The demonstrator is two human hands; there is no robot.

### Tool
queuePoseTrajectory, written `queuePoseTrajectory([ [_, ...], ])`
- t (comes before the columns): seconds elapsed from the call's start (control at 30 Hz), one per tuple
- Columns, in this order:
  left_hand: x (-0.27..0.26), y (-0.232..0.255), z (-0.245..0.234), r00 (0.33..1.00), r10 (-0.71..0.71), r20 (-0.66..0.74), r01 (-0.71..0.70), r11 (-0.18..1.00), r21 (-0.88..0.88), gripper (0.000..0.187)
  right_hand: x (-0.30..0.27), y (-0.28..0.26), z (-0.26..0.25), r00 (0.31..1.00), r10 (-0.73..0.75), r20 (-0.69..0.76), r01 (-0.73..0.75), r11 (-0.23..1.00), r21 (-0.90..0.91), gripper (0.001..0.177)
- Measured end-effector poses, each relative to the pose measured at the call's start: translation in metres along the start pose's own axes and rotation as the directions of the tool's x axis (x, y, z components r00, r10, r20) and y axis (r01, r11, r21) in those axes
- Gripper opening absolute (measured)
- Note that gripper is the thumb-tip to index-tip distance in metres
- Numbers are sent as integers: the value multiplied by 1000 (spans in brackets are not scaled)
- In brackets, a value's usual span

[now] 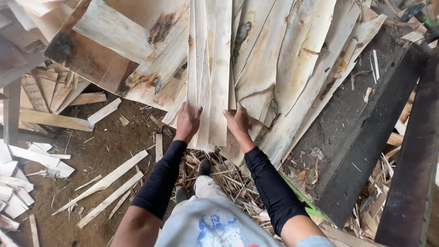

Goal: Trimming and cutting wood veneer strips and sheets using a manual lever-operated shear.

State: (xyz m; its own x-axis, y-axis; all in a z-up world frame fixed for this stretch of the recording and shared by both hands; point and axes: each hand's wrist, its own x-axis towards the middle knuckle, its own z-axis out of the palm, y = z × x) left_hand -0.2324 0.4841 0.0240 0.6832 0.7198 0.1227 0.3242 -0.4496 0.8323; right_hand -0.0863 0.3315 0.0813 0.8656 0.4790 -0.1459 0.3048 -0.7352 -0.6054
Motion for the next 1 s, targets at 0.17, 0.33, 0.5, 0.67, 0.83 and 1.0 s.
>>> queuePoseTrajectory([
  [0.17, 48, 20, 6, 999, -26, -46, 32, 990, 135, 57, 17, 2, 16, 998, -60, 30, 60, 998, 23, 86],
  [0.33, 64, 30, -9, 972, -229, -58, 234, 968, 86, 47, 2, -60, 16, 967, 22, 252, -66, 983, 170, 56],
  [0.5, 69, 21, -23, 836, -484, 258, 546, 778, -311, 31, 11, -35, 35, 987, -161, 23, 157, 980, 123, 59],
  [0.67, 78, 19, -24, 759, -502, 415, 651, 567, -505, 25, 24, -35, 28, 999, -33, -13, 34, 990, 134, 67],
  [0.83, 84, 24, -60, 765, -312, 564, 643, 308, -702, 19, 12, -98, -13, 997, 11, 72, -21, 990, 136, 77],
  [1.0, 79, 17, -107, 618, -373, 692, 776, 147, -614, 28, 2, -120, 18, 998, -63, 10, 60, 982, 181, 86],
])
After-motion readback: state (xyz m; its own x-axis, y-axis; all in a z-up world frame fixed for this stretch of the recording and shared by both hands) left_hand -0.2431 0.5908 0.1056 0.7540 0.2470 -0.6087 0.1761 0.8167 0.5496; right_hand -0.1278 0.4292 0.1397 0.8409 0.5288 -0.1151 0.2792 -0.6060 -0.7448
